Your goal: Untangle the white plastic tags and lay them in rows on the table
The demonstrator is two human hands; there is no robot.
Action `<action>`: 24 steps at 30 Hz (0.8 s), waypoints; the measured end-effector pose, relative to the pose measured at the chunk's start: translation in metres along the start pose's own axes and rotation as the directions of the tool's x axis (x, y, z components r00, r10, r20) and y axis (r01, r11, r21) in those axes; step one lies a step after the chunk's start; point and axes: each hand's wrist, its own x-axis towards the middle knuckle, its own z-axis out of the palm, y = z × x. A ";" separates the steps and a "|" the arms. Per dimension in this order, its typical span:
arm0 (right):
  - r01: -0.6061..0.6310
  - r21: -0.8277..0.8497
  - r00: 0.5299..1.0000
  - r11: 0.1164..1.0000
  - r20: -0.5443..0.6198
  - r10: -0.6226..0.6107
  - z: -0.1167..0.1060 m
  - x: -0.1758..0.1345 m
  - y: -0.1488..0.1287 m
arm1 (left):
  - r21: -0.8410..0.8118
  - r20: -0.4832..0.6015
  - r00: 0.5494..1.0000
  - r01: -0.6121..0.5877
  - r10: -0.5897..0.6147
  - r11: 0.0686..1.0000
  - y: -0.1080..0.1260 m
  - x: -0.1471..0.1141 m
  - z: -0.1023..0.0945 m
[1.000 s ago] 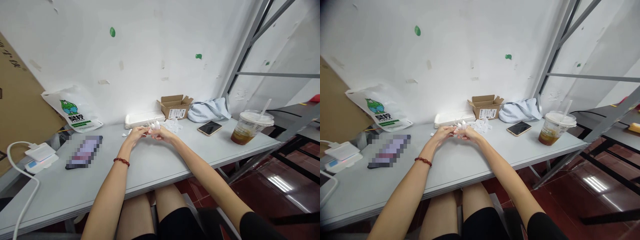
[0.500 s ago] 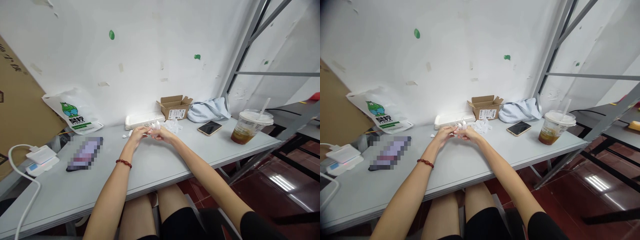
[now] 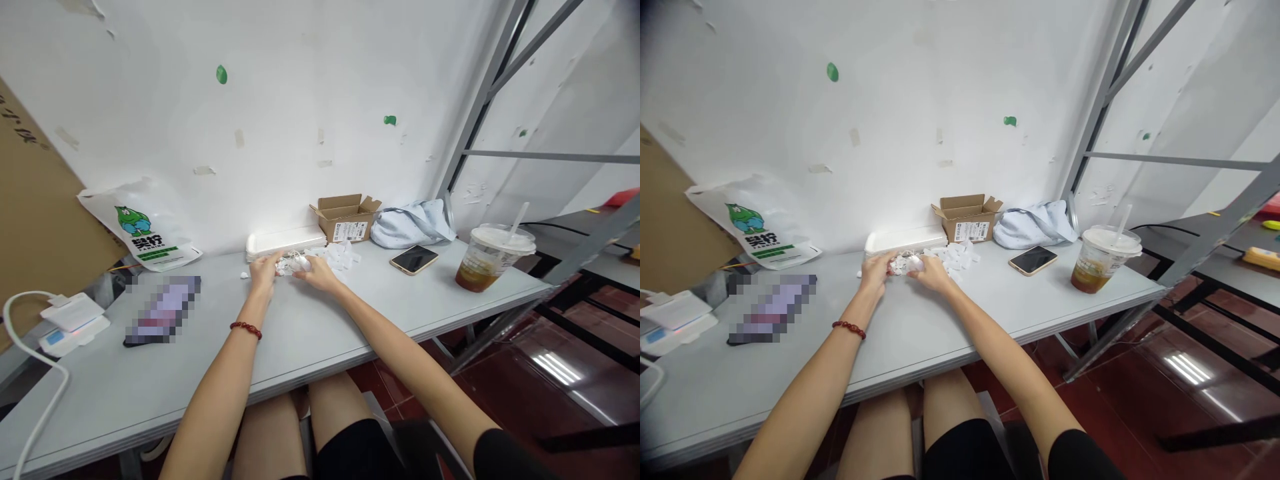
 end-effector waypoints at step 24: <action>-0.136 0.288 0.946 0.948 0.323 0.038 -0.006 -0.002 0.001 | 0.256 0.510 0.860 -0.157 0.005 0.954 0.016 -0.016 -0.003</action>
